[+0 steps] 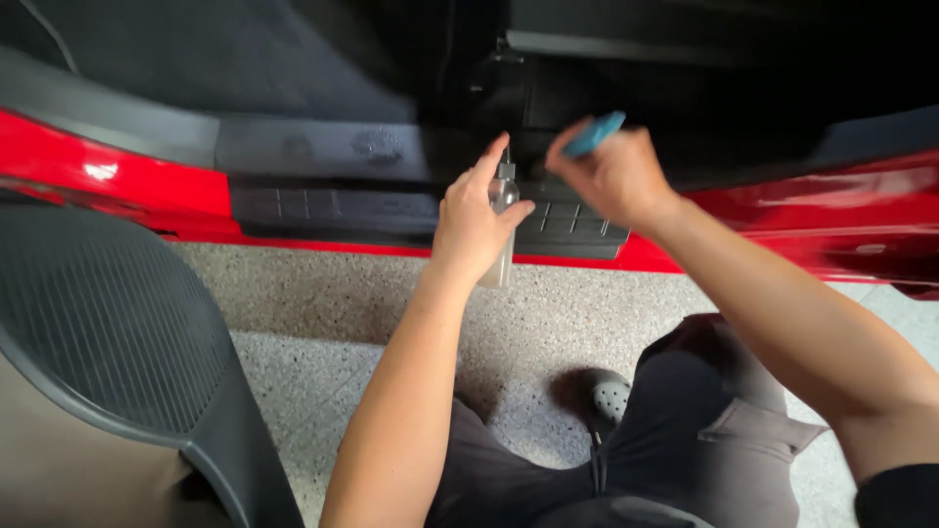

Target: Cleaning the interior door panel and door sill of a car using a brush, spray, and cloth.

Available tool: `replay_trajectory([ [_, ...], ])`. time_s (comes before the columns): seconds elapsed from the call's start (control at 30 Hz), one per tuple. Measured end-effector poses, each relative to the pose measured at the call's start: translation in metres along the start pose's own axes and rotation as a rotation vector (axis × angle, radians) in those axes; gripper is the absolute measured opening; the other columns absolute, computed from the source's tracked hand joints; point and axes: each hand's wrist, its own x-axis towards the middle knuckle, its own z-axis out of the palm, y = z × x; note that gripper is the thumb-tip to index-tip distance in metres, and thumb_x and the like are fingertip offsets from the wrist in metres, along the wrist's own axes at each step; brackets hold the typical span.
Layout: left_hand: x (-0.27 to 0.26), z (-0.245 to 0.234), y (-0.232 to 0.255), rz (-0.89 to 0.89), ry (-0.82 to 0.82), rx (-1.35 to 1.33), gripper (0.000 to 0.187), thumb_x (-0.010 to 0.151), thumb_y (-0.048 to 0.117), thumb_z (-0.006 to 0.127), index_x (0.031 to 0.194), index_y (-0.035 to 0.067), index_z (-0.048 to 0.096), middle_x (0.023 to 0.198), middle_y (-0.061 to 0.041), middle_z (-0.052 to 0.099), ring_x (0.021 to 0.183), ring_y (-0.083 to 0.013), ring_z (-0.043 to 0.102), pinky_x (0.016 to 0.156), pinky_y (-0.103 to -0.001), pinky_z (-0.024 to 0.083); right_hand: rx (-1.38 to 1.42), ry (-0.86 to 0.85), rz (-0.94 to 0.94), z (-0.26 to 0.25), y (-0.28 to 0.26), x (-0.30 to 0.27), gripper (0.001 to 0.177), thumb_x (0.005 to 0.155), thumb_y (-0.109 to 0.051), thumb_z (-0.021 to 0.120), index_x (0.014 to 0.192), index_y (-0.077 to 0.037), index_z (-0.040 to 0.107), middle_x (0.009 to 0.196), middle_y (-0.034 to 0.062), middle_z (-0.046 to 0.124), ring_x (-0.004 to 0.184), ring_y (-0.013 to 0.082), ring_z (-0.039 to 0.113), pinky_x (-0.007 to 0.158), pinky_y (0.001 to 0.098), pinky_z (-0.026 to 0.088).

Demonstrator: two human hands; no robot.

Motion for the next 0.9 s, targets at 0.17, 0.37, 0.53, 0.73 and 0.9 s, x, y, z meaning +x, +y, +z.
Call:
replay_trajectory([
  [0.17, 0.000, -0.009, -0.004, -0.026, -0.003, -0.017, 0.088, 0.074, 0.016, 0.090, 0.151, 0.021, 0.048, 0.110, -0.017, 0.071, 0.102, -0.0336, 0.070, 0.090, -0.043, 0.055, -0.141, 0.121, -0.107, 0.001, -0.001, 0.014, 0.007, 0.095, -0.006, 0.081, 0.098, -0.006, 0.075, 0.090, 0.0108, 0.076, 0.078, 0.0193, 0.074, 0.069, 0.0308, 0.059],
  [0.37, -0.003, -0.016, -0.006, -0.047, 0.003, -0.055, 0.089, 0.074, 0.016, 0.089, 0.152, 0.022, 0.047, 0.115, -0.016, 0.071, 0.103, -0.0313, 0.072, 0.091, -0.041, 0.057, -0.067, 0.198, 0.052, 0.000, 0.004, 0.020, 0.010, 0.099, -0.008, 0.080, 0.104, -0.004, 0.072, 0.089, 0.0087, 0.075, 0.076, 0.0165, 0.075, 0.065, 0.0297, 0.059],
  [0.53, -0.005, -0.021, -0.006, -0.080, -0.018, -0.042, 0.089, 0.074, 0.016, 0.089, 0.152, 0.022, 0.046, 0.114, -0.017, 0.071, 0.105, -0.0328, 0.070, 0.092, -0.043, 0.055, -0.257, 0.103, 0.075, -0.036, 0.010, -0.035, 0.010, 0.097, -0.006, 0.081, 0.102, -0.005, 0.072, 0.087, 0.0088, 0.073, 0.076, 0.0178, 0.073, 0.065, 0.0300, 0.058],
  [0.73, -0.002, -0.021, -0.006, -0.040, -0.029, -0.057, 0.089, 0.075, 0.017, 0.089, 0.152, 0.022, 0.046, 0.114, -0.016, 0.071, 0.106, -0.0330, 0.070, 0.092, -0.043, 0.056, -0.199, 0.125, 0.105, 0.002, -0.014, -0.039, 0.010, 0.096, -0.006, 0.081, 0.099, -0.004, 0.072, 0.085, 0.0085, 0.073, 0.074, 0.0154, 0.071, 0.065, 0.0300, 0.056],
  [0.9, -0.010, -0.034, -0.004, -0.093, 0.010, -0.017, 0.088, 0.074, 0.017, 0.091, 0.150, 0.020, 0.047, 0.112, -0.017, 0.071, 0.104, -0.0348, 0.070, 0.090, -0.044, 0.056, 0.099, 0.169, 0.039, 0.050, -0.031, -0.010, 0.011, 0.094, -0.004, 0.079, 0.101, -0.004, 0.071, 0.094, 0.0082, 0.075, 0.083, 0.0121, 0.071, 0.071, 0.0275, 0.057],
])
